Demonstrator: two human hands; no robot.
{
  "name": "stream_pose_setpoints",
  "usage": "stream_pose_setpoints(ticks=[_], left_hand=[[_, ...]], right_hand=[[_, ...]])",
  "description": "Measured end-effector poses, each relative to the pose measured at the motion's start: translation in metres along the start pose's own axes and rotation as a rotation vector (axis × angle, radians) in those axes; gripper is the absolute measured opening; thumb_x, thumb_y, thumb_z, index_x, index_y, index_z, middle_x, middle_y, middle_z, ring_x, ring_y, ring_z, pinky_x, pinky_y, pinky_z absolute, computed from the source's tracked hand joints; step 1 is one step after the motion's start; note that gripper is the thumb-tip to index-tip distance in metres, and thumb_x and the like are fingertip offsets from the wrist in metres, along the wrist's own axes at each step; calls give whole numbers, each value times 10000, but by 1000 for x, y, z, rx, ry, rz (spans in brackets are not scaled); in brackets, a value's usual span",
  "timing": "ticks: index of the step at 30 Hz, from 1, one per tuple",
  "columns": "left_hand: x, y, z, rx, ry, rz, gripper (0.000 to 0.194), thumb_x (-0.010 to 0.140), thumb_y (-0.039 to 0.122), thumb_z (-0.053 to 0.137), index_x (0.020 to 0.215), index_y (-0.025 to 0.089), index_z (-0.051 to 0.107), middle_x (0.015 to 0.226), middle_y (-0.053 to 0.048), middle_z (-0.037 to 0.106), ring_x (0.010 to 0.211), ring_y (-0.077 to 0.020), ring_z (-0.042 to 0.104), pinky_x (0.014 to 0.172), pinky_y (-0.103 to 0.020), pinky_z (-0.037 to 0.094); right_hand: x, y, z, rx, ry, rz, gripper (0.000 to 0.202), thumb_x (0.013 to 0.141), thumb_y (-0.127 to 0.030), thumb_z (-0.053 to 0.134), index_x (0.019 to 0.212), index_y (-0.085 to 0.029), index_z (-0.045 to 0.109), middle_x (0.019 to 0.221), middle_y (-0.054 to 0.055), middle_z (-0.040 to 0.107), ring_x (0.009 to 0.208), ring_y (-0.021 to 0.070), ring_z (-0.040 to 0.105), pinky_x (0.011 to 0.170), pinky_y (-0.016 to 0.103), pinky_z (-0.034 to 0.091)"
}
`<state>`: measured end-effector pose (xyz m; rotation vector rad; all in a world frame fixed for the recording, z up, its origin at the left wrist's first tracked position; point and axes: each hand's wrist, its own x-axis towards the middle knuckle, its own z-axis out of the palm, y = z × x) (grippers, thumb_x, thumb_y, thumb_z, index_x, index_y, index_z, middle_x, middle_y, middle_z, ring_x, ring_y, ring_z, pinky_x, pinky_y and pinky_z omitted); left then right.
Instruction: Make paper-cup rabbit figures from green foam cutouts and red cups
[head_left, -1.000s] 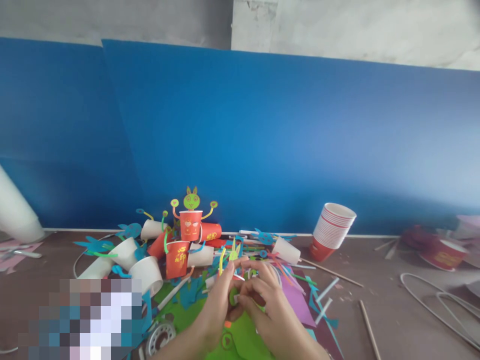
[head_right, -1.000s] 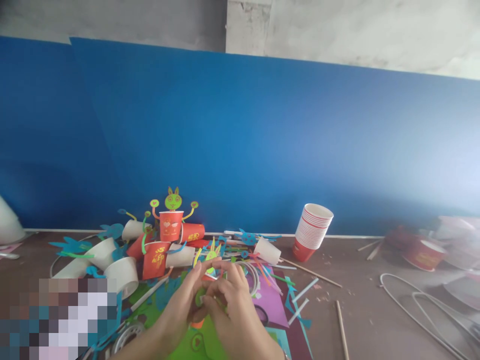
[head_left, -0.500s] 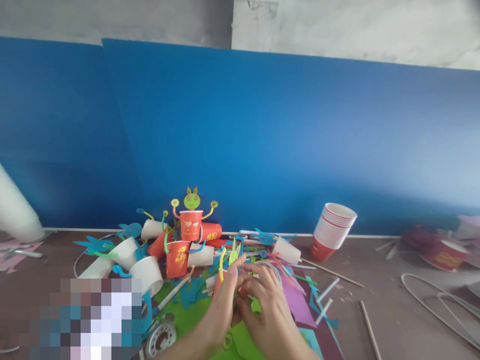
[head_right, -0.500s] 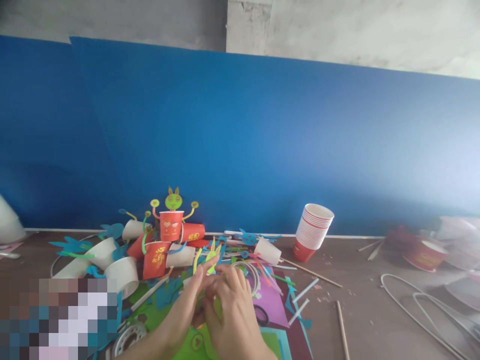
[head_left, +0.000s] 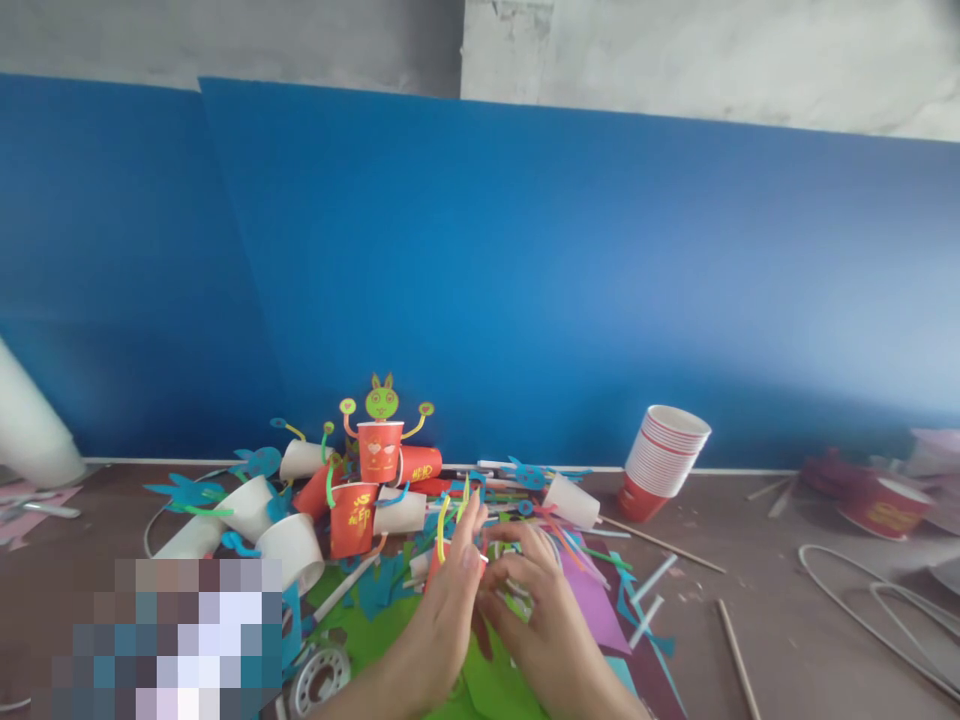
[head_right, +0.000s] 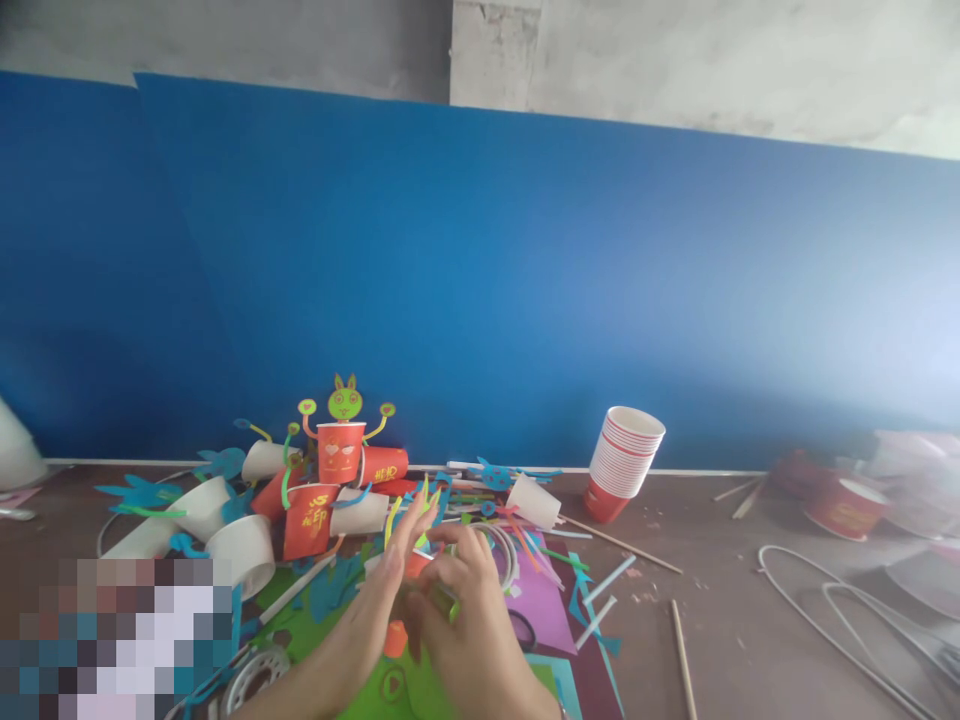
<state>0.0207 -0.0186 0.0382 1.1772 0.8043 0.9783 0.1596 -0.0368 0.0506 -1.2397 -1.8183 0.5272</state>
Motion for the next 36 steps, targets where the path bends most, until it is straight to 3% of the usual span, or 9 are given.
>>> stream_pose_setpoints(ticks=[2,4,8,12,16,22,26,33,36], left_hand=[[5,2,-2,86,40,7,450,875,556,473,1169,228,565,914,-68,626,827,-218,571,639,-272,421],[11,6,-5,174,47,8,315,845,499,549,917,199,612,694,-7,556,623,-165,509,571,-257,387],[16,11,-9,325,16,26,289,781,435,639,683,181,542,641,10,510,625,-152,482,574,-245,362],[17,14,-12,298,-23,36,280,772,401,638,641,187,517,581,35,441,585,-139,439,568,-245,344],[16,19,-10,315,-17,114,255,771,336,624,597,183,519,623,20,452,610,-140,423,592,-249,338],[14,15,-5,269,-101,26,303,801,441,563,643,192,496,609,27,423,595,-140,400,593,-256,336],[14,11,-6,233,-84,25,352,845,482,481,635,199,481,617,13,471,615,-153,435,612,-269,345],[17,8,-11,232,-86,-11,133,725,268,544,629,194,489,592,35,452,589,-130,409,566,-247,300],[17,7,-11,241,-96,15,112,705,257,551,635,184,503,604,33,475,591,-121,414,568,-239,309]], right_hand=[[4,1,-3,107,39,101,155,815,-227,596,662,-208,602,1079,76,596,1006,254,578,850,388,471],[8,4,-7,197,68,179,165,805,-284,615,663,-203,599,1022,76,607,970,250,589,840,372,465],[14,12,-10,356,44,286,241,770,-378,635,626,-188,599,996,81,609,839,224,599,678,308,477],[16,14,-11,435,16,347,330,789,-473,601,635,-181,625,957,70,619,733,183,574,583,267,451],[15,12,-11,362,-3,291,342,829,-480,555,654,-190,597,908,49,620,708,164,555,560,249,438],[13,12,-14,238,-48,214,301,876,-387,515,655,-187,553,981,62,610,797,178,578,682,282,456],[13,10,-17,240,-50,192,326,871,-416,529,642,-186,561,972,70,602,822,199,587,733,318,459],[14,11,-16,269,-42,221,327,845,-401,556,597,-189,542,921,63,615,827,210,594,706,308,451],[16,14,-14,275,-50,231,314,842,-380,551,596,-186,536,925,64,618,785,194,588,667,294,439]])
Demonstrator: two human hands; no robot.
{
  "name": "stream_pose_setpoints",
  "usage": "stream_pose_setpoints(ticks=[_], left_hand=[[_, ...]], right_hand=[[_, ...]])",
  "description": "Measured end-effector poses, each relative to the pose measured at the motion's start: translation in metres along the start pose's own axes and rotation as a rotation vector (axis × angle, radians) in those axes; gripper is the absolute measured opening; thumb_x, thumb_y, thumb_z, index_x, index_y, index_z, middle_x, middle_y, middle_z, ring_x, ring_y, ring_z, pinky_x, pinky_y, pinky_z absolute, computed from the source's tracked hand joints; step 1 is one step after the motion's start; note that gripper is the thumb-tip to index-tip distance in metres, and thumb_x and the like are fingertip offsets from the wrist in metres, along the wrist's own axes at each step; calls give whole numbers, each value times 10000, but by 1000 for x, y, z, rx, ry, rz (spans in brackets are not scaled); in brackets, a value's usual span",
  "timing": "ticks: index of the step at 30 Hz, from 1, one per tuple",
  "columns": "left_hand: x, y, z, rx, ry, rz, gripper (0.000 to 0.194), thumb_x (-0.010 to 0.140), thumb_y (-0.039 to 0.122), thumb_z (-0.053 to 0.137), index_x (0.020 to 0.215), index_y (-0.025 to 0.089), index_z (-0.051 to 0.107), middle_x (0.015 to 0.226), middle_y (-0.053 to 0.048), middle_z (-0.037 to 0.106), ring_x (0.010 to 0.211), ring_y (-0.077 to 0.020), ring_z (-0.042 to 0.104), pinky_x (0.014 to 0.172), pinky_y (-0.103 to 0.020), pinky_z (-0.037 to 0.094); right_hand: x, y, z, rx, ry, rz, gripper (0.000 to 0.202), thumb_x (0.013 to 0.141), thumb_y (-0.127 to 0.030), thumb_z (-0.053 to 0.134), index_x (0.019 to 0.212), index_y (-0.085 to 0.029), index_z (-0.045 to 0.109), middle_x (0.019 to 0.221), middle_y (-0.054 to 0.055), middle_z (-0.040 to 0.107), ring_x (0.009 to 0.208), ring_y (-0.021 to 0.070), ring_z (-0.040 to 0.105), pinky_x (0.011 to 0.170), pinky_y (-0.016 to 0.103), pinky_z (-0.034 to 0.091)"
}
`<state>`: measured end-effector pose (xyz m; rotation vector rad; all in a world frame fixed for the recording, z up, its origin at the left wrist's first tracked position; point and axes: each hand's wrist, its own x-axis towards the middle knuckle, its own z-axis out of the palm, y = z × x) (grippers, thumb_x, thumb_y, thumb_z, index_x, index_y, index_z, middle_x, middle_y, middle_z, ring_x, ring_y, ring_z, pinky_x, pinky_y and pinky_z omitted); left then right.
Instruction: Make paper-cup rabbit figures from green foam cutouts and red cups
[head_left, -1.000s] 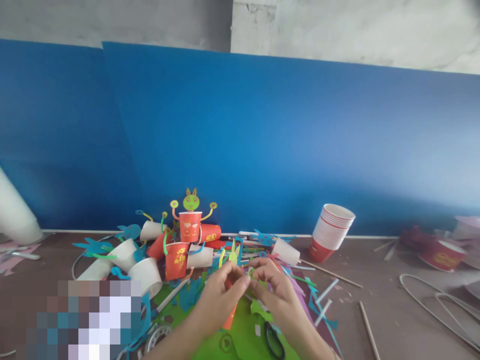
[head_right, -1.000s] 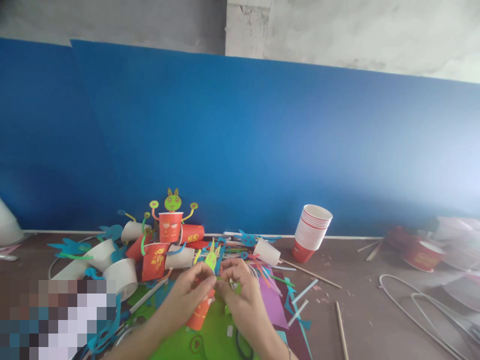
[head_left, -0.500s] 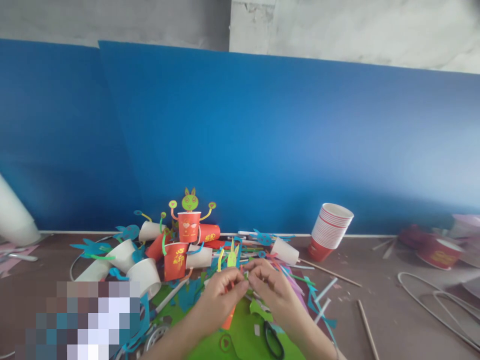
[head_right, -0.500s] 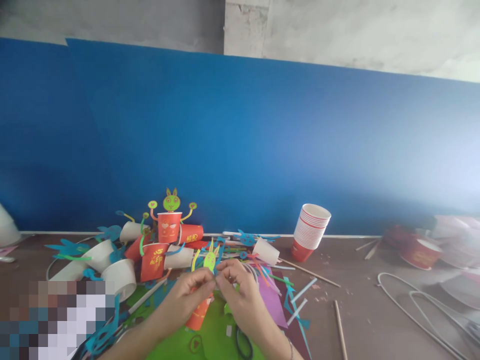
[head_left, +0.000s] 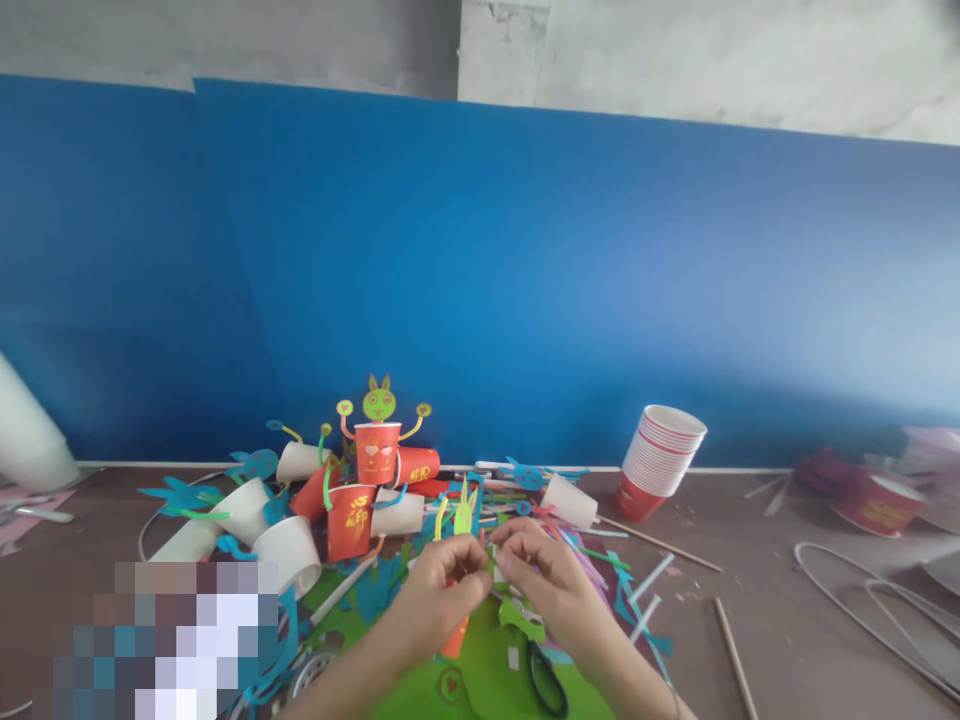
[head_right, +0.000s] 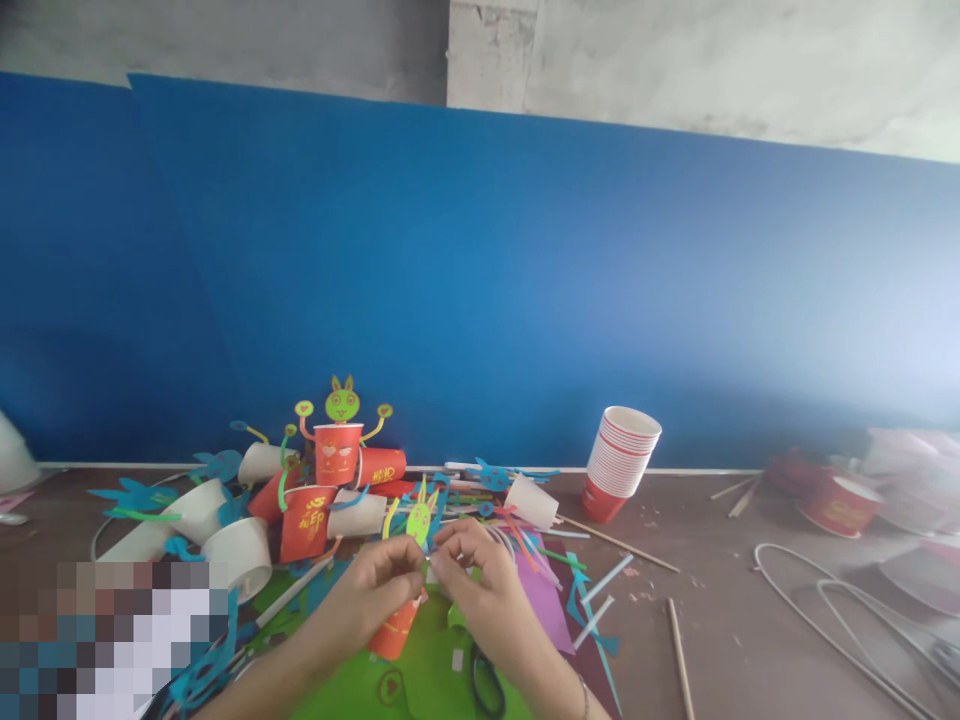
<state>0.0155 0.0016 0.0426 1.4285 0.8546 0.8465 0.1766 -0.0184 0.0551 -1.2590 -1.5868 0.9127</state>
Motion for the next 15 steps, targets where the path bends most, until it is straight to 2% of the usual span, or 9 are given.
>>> stream_pose_setpoints(ticks=[3,5,8,11,15], left_hand=[[1,-1,0,-13,27,-7,155,707,299,585,635,178,520,589,32,486,581,-122,439,569,-240,342],[2,-3,0,-41,86,-23,187,711,330,604,632,178,531,563,39,480,554,-120,446,563,-244,368],[5,-4,1,-91,182,-47,203,715,348,606,623,184,528,519,53,466,514,-118,455,555,-250,393],[5,-2,2,-83,218,-45,219,720,366,600,619,189,521,500,53,469,504,-124,466,547,-253,396],[2,5,4,48,210,7,226,736,370,575,626,174,554,557,21,521,556,-137,480,556,-250,383]], right_hand=[[1,1,1,-30,22,-6,301,879,-375,491,651,-192,559,882,58,625,746,188,582,630,288,436],[-1,0,2,-102,118,-56,235,905,-344,457,775,-200,591,851,51,624,773,200,585,659,303,449],[-6,-2,4,-307,255,-278,115,893,-249,502,837,-212,596,893,55,621,870,224,578,769,352,442],[-11,-2,7,-516,281,-482,104,860,-152,560,803,-218,616,891,47,641,848,226,578,782,378,415],[-12,2,9,-590,278,-532,118,844,-104,587,839,-217,622,863,42,675,800,223,589,737,370,413]])
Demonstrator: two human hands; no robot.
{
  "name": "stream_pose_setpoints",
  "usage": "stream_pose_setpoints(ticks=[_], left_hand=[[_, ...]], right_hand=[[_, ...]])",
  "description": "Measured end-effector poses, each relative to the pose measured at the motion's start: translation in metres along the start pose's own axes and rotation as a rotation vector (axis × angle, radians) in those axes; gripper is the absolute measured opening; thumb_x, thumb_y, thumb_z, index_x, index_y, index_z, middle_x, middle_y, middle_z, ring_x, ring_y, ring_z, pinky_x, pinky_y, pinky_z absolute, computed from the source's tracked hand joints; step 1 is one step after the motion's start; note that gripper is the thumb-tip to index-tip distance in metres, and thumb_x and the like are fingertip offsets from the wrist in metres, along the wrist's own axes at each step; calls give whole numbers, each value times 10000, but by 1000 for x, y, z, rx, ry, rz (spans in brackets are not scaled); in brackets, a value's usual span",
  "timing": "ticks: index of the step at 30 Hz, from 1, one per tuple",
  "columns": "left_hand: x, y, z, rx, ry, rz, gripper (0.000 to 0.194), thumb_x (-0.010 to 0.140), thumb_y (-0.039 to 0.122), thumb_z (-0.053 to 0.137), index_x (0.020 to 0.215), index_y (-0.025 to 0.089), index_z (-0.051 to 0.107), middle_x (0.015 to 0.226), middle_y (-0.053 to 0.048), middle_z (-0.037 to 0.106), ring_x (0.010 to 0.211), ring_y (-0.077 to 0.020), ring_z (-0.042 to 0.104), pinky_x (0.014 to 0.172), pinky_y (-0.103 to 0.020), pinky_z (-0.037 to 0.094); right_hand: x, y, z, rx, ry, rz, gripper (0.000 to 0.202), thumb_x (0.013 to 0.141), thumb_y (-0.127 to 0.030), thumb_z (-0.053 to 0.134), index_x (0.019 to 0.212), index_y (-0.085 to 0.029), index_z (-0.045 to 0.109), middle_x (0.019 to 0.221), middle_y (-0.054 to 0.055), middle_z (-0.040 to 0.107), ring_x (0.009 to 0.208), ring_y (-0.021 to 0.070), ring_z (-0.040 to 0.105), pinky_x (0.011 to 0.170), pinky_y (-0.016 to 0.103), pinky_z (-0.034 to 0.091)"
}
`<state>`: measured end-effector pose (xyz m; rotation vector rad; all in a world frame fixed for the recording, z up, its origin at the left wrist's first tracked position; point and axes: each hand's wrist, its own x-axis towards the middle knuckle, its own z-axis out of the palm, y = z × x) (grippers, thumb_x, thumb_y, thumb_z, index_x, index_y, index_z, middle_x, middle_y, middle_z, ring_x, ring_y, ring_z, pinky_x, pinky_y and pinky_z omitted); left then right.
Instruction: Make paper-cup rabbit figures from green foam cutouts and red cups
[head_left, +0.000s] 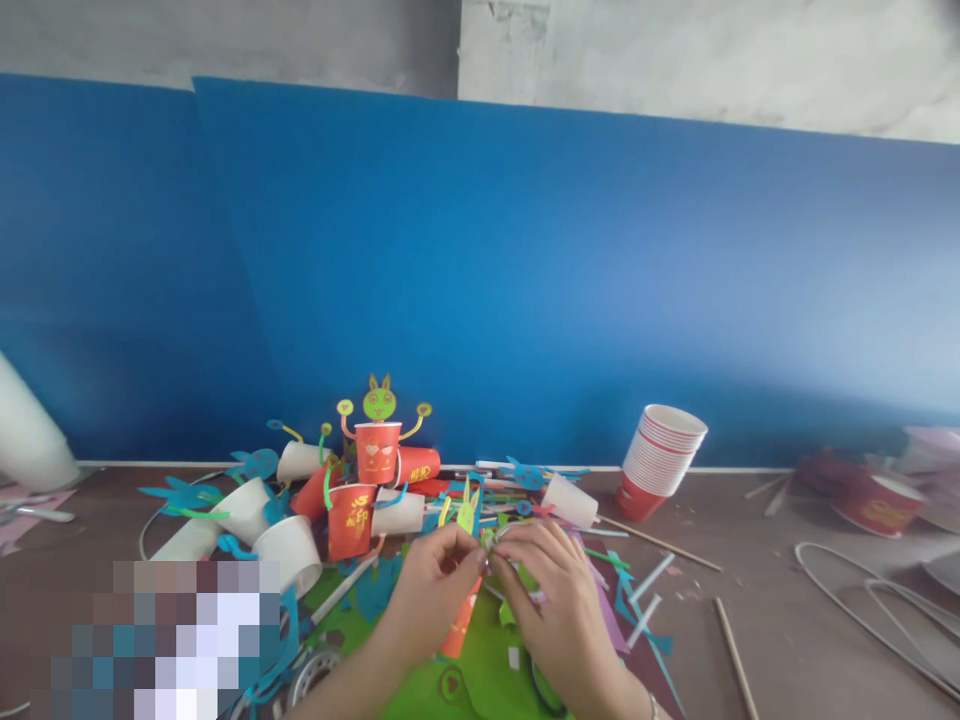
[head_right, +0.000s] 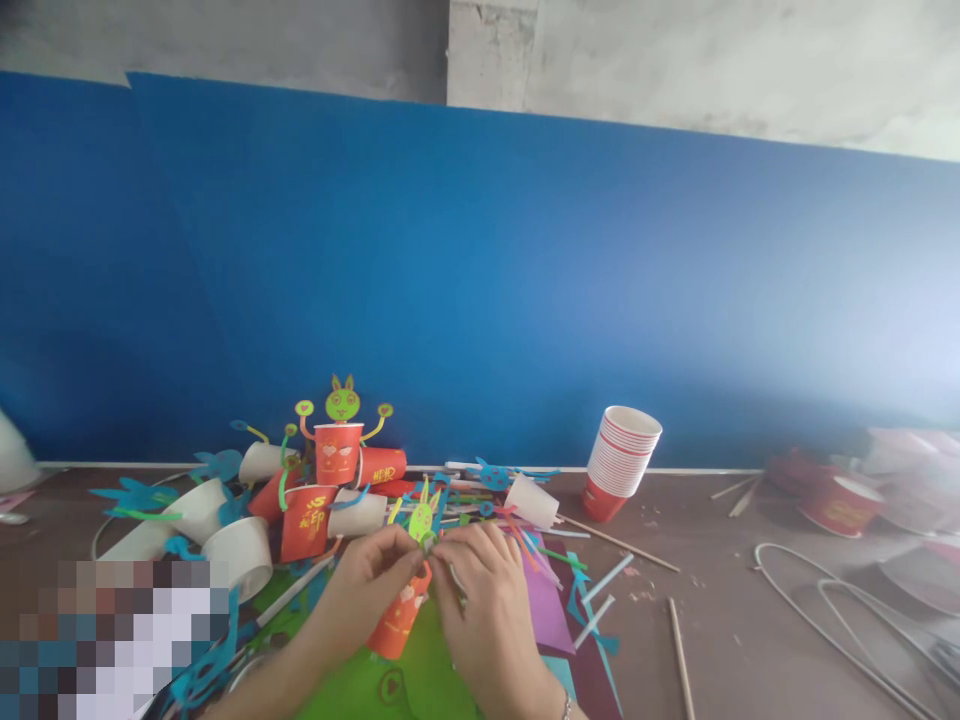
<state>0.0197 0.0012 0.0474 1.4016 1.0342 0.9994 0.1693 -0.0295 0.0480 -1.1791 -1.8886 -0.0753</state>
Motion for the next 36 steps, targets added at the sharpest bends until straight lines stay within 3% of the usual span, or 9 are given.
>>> stream_pose_setpoints(ticks=[10,22,31,36], left_hand=[[-8,-3,6,154,32,62,220,791,331,504,647,177,567,596,17,523,587,-139,476,545,-224,369],[-9,-3,7,169,45,39,242,770,357,499,629,172,565,579,9,522,559,-137,466,524,-225,361],[-9,0,7,196,51,88,225,770,329,508,632,171,588,581,-1,569,565,-142,493,533,-222,375],[-9,2,4,172,29,66,211,770,332,525,648,171,587,606,-4,583,589,-148,519,557,-229,394]], right_hand=[[0,2,1,126,-116,130,142,858,-102,553,796,-206,626,846,51,670,816,230,585,752,375,429],[4,2,-2,204,-135,180,130,840,-113,583,778,-205,651,837,50,685,824,229,616,769,376,456],[3,0,0,177,-106,166,146,841,-117,516,784,-194,627,836,66,683,810,230,619,757,376,465],[7,4,-5,129,-79,230,133,816,-127,507,748,-202,594,806,59,677,790,226,618,724,350,473]])
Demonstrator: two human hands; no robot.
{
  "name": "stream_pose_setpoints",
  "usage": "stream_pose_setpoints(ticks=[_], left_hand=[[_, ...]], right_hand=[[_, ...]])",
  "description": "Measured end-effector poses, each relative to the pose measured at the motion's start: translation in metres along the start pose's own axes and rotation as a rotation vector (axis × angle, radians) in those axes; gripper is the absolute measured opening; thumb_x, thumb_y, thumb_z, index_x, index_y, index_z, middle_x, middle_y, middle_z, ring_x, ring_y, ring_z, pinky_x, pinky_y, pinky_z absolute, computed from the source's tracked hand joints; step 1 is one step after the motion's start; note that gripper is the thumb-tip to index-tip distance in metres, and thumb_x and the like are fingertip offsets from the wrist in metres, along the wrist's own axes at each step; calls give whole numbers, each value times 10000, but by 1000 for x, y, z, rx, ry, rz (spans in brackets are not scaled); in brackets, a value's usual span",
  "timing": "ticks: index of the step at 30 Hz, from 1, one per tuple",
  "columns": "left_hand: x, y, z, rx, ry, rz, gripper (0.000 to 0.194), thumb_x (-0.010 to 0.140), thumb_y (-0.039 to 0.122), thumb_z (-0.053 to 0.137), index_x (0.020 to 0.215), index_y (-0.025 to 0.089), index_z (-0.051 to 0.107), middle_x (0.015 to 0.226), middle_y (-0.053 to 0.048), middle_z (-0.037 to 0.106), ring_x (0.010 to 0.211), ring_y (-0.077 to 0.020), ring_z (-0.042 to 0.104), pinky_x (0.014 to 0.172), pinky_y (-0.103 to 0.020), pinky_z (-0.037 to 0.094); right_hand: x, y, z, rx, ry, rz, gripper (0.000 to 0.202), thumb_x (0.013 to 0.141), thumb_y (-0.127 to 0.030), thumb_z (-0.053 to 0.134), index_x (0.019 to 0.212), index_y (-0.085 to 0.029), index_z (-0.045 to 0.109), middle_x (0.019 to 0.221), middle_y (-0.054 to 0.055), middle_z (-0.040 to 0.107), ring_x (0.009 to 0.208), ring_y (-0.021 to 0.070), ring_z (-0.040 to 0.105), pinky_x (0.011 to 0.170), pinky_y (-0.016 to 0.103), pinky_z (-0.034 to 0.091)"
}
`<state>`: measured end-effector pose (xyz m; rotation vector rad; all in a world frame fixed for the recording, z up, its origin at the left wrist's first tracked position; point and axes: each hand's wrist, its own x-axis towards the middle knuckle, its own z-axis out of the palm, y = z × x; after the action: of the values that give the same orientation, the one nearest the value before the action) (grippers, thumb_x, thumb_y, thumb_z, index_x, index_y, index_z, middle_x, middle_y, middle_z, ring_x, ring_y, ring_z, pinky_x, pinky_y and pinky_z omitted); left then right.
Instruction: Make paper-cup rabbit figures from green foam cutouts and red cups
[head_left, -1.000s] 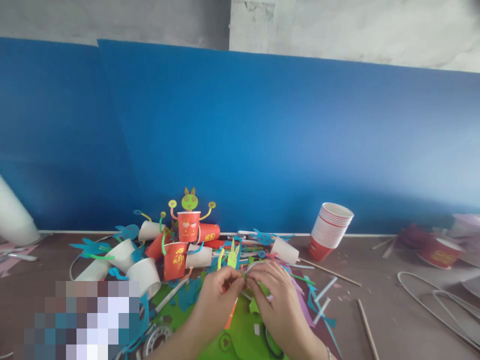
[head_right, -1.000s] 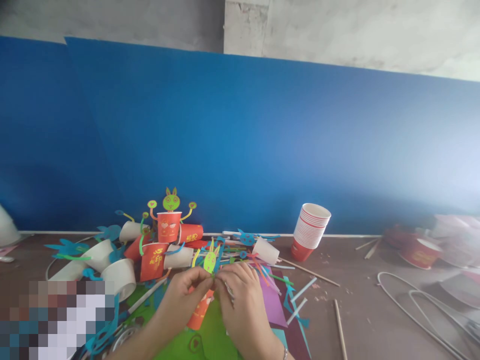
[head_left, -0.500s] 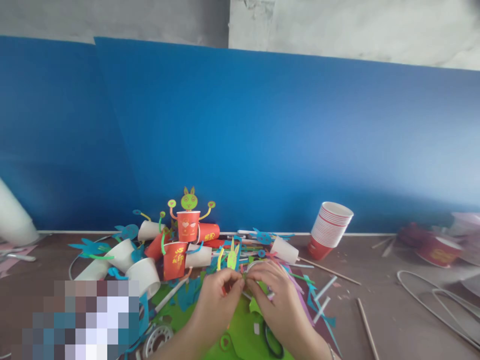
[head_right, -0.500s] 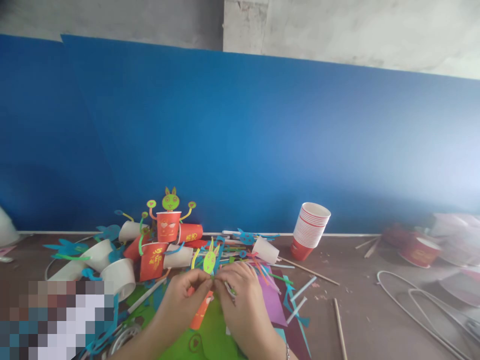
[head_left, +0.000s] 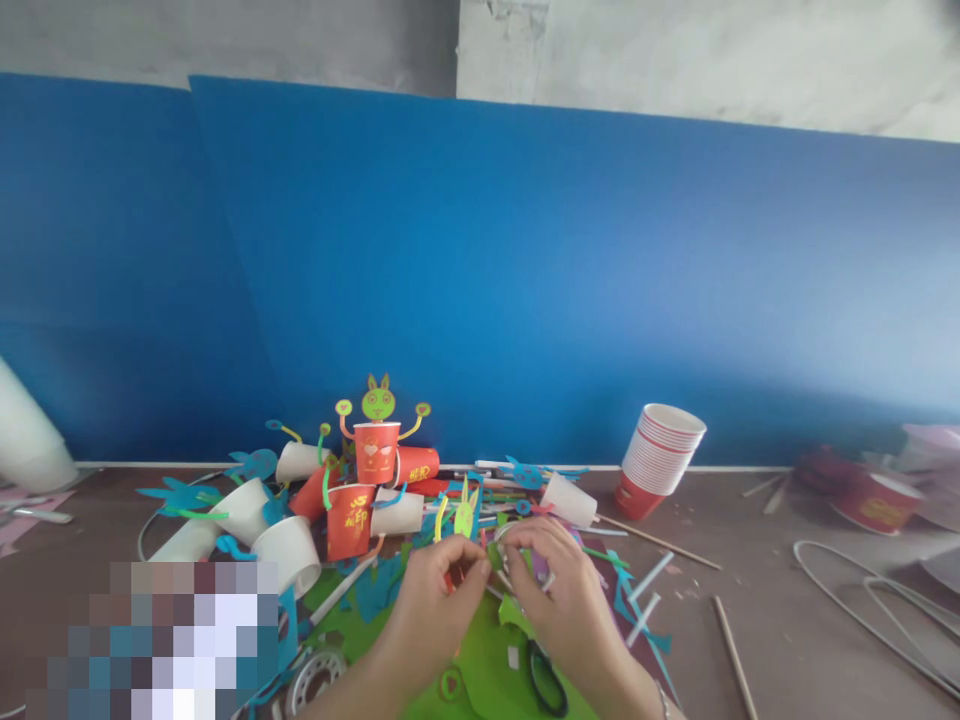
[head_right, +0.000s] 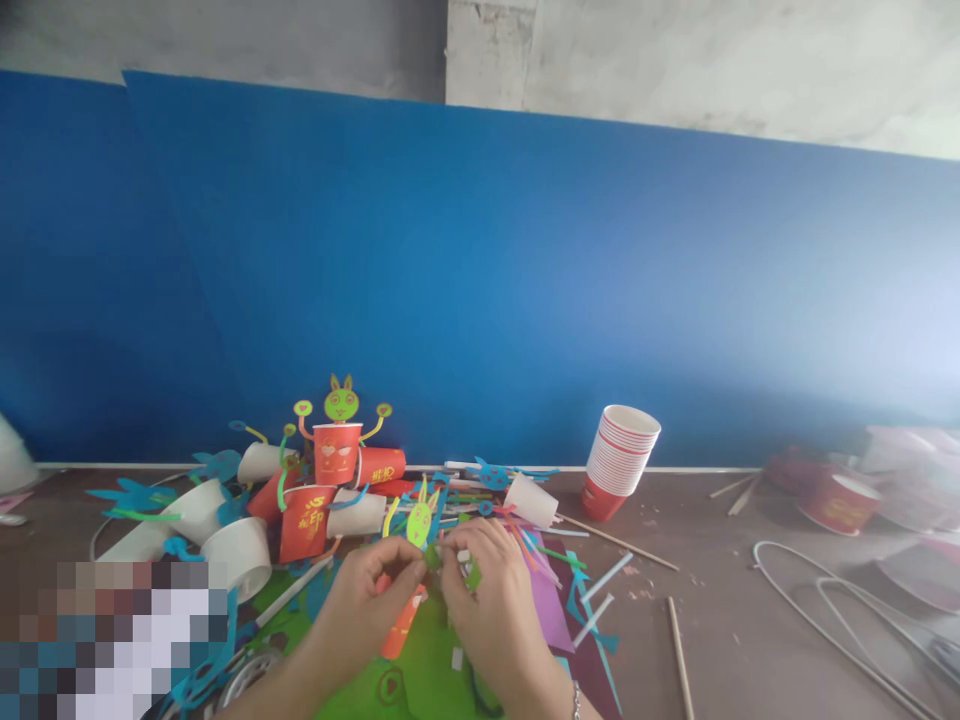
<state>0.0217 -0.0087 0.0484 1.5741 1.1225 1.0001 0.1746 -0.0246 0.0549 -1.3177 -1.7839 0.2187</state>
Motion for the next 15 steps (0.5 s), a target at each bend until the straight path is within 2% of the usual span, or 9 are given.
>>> stream_pose_setpoints(ticks=[3,8,11,13,15], left_hand=[[2,2,-4,-86,-13,-21,208,764,346,549,657,170,578,609,-2,585,587,-147,531,562,-233,405],[4,4,-8,-273,-35,-125,234,741,383,593,640,175,555,558,17,567,521,-126,524,542,-234,419],[5,4,-7,-337,-16,-174,220,706,358,617,617,180,524,540,23,573,494,-108,491,514,-219,393],[6,4,-7,-341,-2,-187,204,694,338,613,609,177,520,550,17,587,508,-102,478,517,-212,375],[5,5,-7,-324,-3,-191,184,695,317,595,606,170,528,552,14,587,521,-98,468,522,-207,357]], right_hand=[[4,4,-6,-55,2,30,152,842,-163,488,722,-208,570,784,50,664,773,221,607,710,339,459],[4,8,-9,-222,-205,-10,261,852,-177,516,593,-209,503,661,17,613,684,204,568,662,321,407],[1,2,-8,-206,-221,-10,98,783,-119,583,758,-213,572,796,26,645,784,224,583,701,326,415],[0,-4,-7,-174,-195,-15,152,768,-95,588,864,-212,579,862,38,644,824,231,581,704,328,422],[-2,-9,-6,-157,-162,-59,131,782,-99,581,860,-204,577,858,46,642,817,231,577,714,341,422]])
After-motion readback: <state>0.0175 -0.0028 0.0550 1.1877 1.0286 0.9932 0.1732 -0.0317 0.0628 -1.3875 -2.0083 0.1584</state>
